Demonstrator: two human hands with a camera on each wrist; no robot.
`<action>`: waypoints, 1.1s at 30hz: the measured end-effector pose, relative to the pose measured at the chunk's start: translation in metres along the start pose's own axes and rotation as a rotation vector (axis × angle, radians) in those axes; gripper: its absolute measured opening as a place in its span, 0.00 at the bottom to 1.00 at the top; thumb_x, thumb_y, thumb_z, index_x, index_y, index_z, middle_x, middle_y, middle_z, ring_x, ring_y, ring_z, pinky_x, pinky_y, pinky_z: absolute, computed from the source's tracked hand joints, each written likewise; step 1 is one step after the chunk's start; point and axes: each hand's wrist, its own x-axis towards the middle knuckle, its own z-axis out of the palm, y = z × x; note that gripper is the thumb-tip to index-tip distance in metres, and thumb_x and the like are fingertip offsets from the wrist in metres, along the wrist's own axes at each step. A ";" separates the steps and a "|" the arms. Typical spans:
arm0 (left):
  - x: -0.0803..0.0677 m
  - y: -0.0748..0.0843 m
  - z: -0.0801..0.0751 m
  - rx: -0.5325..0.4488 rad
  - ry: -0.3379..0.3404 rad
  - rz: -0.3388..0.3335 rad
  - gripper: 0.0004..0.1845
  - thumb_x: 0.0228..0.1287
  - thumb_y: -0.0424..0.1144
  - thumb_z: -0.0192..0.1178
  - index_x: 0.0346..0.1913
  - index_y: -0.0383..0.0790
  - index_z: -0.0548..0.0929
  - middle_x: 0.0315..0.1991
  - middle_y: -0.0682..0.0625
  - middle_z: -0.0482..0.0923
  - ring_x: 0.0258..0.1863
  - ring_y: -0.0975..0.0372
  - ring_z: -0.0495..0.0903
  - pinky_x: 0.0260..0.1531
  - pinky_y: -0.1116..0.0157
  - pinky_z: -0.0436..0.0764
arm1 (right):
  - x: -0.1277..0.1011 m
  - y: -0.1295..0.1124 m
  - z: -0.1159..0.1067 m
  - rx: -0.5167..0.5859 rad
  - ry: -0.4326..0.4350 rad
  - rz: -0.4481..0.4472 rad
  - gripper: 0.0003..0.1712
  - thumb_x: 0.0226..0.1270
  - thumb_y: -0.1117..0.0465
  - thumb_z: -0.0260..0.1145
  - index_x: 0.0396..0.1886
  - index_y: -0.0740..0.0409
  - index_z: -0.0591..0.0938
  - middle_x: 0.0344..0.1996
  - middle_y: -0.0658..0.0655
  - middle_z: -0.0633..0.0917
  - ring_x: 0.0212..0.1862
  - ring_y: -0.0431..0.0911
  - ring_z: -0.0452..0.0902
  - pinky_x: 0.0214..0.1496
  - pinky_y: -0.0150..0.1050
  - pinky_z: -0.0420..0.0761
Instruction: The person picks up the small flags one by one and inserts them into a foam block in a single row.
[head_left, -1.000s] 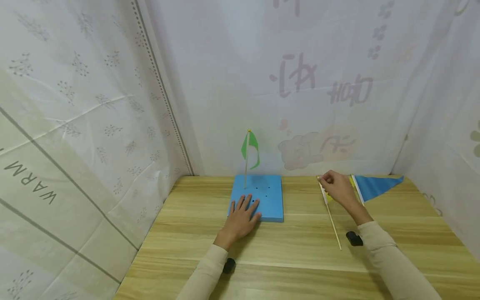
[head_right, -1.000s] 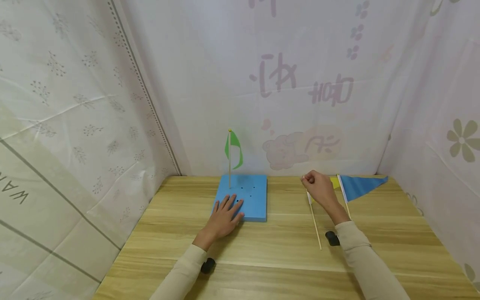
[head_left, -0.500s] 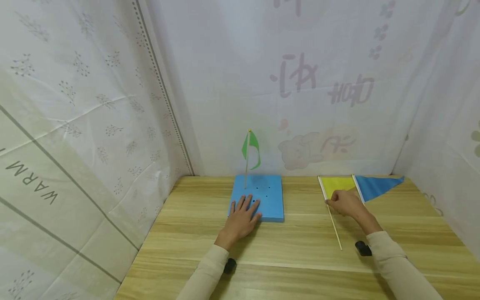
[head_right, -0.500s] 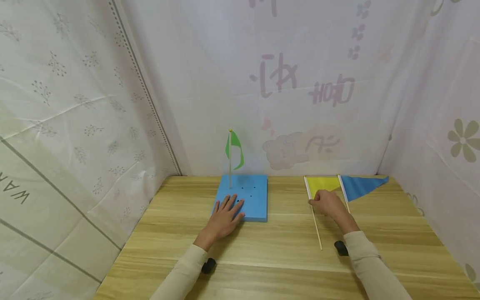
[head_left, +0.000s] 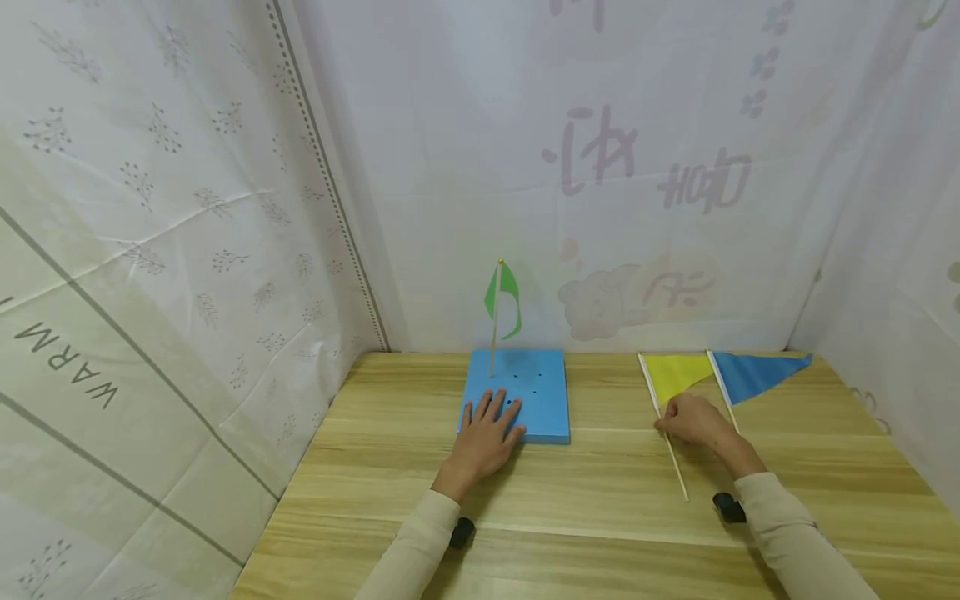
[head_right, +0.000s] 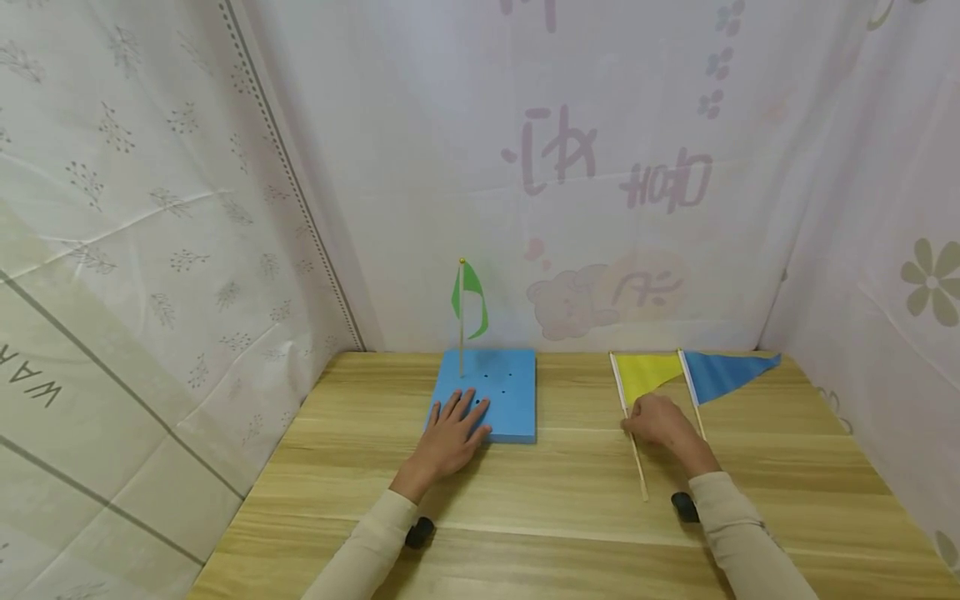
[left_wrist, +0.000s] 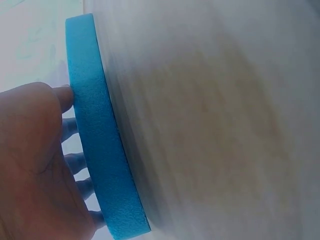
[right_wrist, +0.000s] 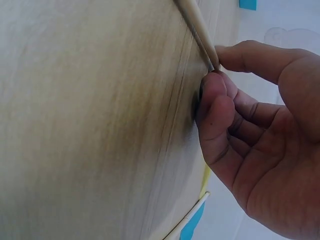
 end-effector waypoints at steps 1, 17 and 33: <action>0.000 0.000 0.000 -0.001 -0.001 0.000 0.32 0.87 0.58 0.44 0.85 0.53 0.63 0.87 0.44 0.53 0.87 0.44 0.51 0.82 0.35 0.53 | 0.000 0.000 0.000 0.001 -0.002 0.008 0.23 0.72 0.57 0.70 0.16 0.50 0.73 0.11 0.45 0.69 0.17 0.40 0.66 0.22 0.35 0.69; -0.002 0.002 -0.003 -0.026 -0.007 0.002 0.32 0.87 0.58 0.44 0.85 0.52 0.63 0.87 0.43 0.52 0.87 0.43 0.50 0.82 0.34 0.52 | -0.001 -0.001 -0.001 0.044 0.011 0.057 0.20 0.68 0.61 0.69 0.14 0.55 0.79 0.11 0.50 0.80 0.17 0.43 0.77 0.22 0.37 0.78; -0.001 -0.001 0.000 -0.027 0.008 0.013 0.32 0.87 0.57 0.46 0.85 0.50 0.64 0.87 0.42 0.53 0.86 0.42 0.52 0.82 0.33 0.53 | -0.001 -0.007 -0.006 0.188 0.001 0.090 0.14 0.70 0.66 0.67 0.22 0.65 0.84 0.17 0.55 0.85 0.19 0.45 0.86 0.28 0.40 0.88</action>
